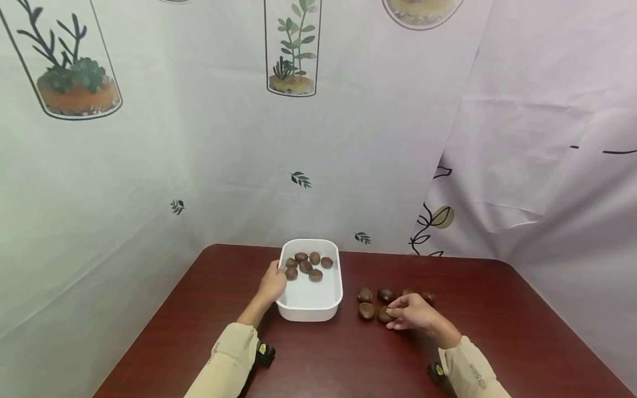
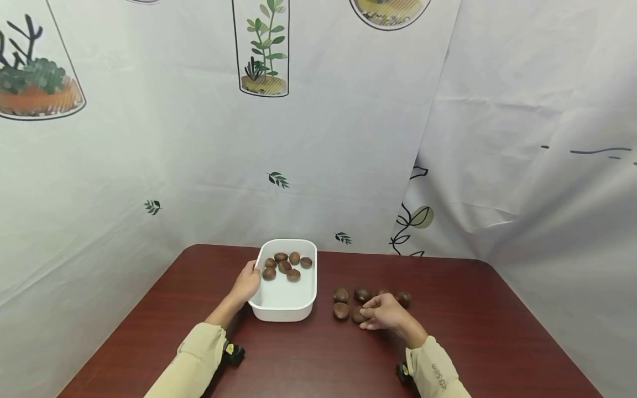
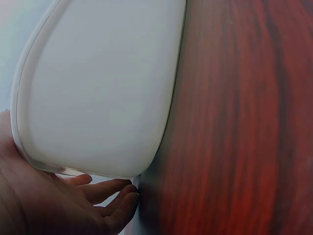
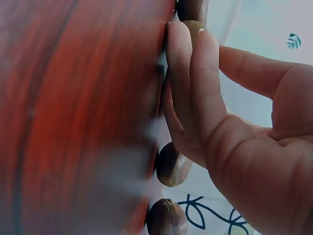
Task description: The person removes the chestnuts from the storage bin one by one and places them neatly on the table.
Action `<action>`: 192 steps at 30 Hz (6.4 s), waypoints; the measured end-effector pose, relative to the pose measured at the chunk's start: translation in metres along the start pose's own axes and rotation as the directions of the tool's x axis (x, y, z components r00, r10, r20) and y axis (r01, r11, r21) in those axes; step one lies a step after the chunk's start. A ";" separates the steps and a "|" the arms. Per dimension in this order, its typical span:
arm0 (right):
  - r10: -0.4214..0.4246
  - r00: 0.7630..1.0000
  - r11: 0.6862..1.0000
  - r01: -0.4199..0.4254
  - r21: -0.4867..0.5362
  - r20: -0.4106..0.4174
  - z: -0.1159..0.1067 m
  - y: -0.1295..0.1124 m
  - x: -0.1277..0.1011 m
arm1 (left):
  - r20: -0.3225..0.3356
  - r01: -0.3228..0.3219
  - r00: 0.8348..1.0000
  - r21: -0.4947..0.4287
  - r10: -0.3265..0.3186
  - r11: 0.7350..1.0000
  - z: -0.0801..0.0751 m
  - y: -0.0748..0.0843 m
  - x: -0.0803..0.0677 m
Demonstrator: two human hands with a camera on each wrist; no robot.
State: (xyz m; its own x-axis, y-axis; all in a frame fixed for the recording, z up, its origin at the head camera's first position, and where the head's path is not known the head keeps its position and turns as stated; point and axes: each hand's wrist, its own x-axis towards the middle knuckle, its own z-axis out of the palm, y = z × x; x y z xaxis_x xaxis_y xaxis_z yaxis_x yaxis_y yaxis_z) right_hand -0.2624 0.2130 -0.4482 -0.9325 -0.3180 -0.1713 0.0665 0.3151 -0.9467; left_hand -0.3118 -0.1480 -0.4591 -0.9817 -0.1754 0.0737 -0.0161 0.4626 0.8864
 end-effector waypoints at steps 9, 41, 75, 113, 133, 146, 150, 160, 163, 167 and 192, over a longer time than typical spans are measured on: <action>-0.013 0.999 1.000 0.013 -0.004 -0.049 0.003 -0.002 -0.001 | -0.004 -0.009 1.000 0.010 0.009 1.000 0.000 -0.001 0.002; -0.102 0.947 0.947 -0.001 -0.320 -0.305 0.033 -0.057 -0.001 | -0.009 -0.001 1.000 -0.014 0.001 1.000 0.000 0.000 0.000; -0.148 0.968 0.978 0.114 -0.173 -0.203 0.135 -0.089 0.100 | -0.024 -0.017 1.000 -0.022 0.016 1.000 0.002 0.001 0.000; 0.099 0.968 0.988 -0.067 0.142 -0.231 0.163 -0.073 0.140 | -0.026 -0.029 0.999 -0.010 0.029 1.000 0.002 -0.002 -0.002; -0.048 0.980 0.993 0.026 -0.115 -0.192 0.166 -0.068 0.133 | -0.021 -0.021 1.000 -0.019 0.020 1.000 0.002 -0.001 -0.001; -0.175 0.974 0.964 0.139 -0.226 -0.147 0.167 -0.067 0.135 | -0.011 -0.011 1.000 -0.014 0.011 1.000 0.002 -0.001 0.000; -0.173 0.974 0.972 0.145 -0.182 -0.144 0.168 -0.067 0.136 | -0.012 -0.014 1.000 -0.012 0.014 1.000 0.003 -0.002 0.000; -0.189 0.972 0.979 0.198 0.055 -0.138 0.166 -0.077 0.132 | -0.027 -0.018 0.999 0.001 0.018 1.000 0.005 0.000 0.002; -0.184 0.975 0.977 0.195 0.082 -0.122 0.164 -0.080 0.127 | -0.028 -0.025 0.999 -0.002 0.025 1.000 0.005 -0.001 0.000; -0.179 0.979 0.977 0.189 0.100 -0.100 0.159 -0.084 0.117 | -0.027 -0.037 0.999 -0.008 0.037 0.999 0.004 -0.004 -0.001; -0.217 0.975 0.970 0.220 0.099 -0.045 0.070 -0.070 0.038 | -0.021 -0.025 0.999 0.018 0.026 1.000 0.001 -0.001 0.003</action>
State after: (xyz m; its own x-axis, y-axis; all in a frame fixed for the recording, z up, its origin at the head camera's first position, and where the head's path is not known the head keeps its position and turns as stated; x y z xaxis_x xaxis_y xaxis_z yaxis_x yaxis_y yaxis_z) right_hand -0.2773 0.1165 -0.4071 -0.9398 -0.3379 0.0502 -0.1054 0.1470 -0.9835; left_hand -0.3145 -0.1483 -0.4604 -0.9776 -0.1819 0.1063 0.0056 0.4821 0.8761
